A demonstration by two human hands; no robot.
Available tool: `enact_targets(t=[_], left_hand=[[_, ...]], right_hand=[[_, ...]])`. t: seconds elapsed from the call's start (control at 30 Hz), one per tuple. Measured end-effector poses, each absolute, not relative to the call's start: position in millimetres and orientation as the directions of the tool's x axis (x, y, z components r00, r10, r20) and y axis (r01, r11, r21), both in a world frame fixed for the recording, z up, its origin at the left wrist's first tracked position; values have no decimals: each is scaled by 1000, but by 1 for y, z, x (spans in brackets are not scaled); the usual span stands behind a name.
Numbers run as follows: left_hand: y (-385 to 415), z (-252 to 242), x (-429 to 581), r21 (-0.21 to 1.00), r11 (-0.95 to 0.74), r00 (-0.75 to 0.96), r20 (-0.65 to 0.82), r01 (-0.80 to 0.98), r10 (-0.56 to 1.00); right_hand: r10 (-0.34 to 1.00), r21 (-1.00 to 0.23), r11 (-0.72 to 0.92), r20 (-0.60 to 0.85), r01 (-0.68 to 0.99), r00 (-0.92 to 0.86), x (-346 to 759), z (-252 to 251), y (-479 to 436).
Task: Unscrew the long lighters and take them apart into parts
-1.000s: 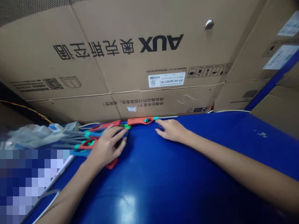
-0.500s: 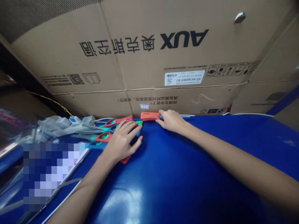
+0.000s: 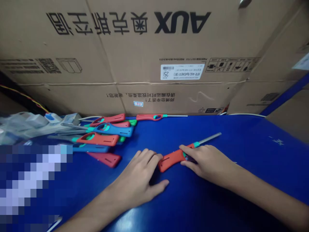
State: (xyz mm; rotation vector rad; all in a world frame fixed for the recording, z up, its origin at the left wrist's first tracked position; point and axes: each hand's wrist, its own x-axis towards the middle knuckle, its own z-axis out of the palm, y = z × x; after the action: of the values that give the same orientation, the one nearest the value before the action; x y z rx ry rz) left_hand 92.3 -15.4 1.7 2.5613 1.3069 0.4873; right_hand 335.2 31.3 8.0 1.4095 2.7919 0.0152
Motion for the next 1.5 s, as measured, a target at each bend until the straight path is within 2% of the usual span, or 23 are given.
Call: enact_targets(t=[0.1,0.2,0.27,0.33,0.43,0.57,0.7,1.03,1.2,1.37,1.5], left_hand=[[-14,-3,94,426,-528,513,161,735,843],[-10,-4,92,465,-527,508,177,711,843],[-9,-6,90,486,-542,523,190,685,831],[-8,-8,87,499,-562,533,216,660,818],[-10,-12,85,503,-609,560,267,614,785],[-12,-12,85,500,-652,611,272,571,744],[-11,-9,86,497,-673,643,264,548,719],[-10,-11,85,524,-667,627,288,530,724],[-9,-9,86,489,-681,654,259,545,711],[-8,-13,86,450,-689,658,253,569,709],[-8,-14,86,435,-691,674,223,578,704]], right_hand=[[818,-88,572,-15,815,-576,336,11,31],[844,-313,503,-21,806,-535,331,33,23],[815,-502,502,2,704,-580,323,55,15],[765,-615,547,91,568,-638,312,76,9],[726,-676,585,190,448,-661,295,92,7],[750,-742,539,206,399,-629,283,83,10],[769,-739,525,199,422,-607,283,68,9],[774,-657,588,289,471,-564,285,60,12],[738,-644,648,400,405,-544,285,56,6],[604,-524,779,485,343,-632,285,50,-7],[605,-434,790,440,433,-664,281,52,-12]])
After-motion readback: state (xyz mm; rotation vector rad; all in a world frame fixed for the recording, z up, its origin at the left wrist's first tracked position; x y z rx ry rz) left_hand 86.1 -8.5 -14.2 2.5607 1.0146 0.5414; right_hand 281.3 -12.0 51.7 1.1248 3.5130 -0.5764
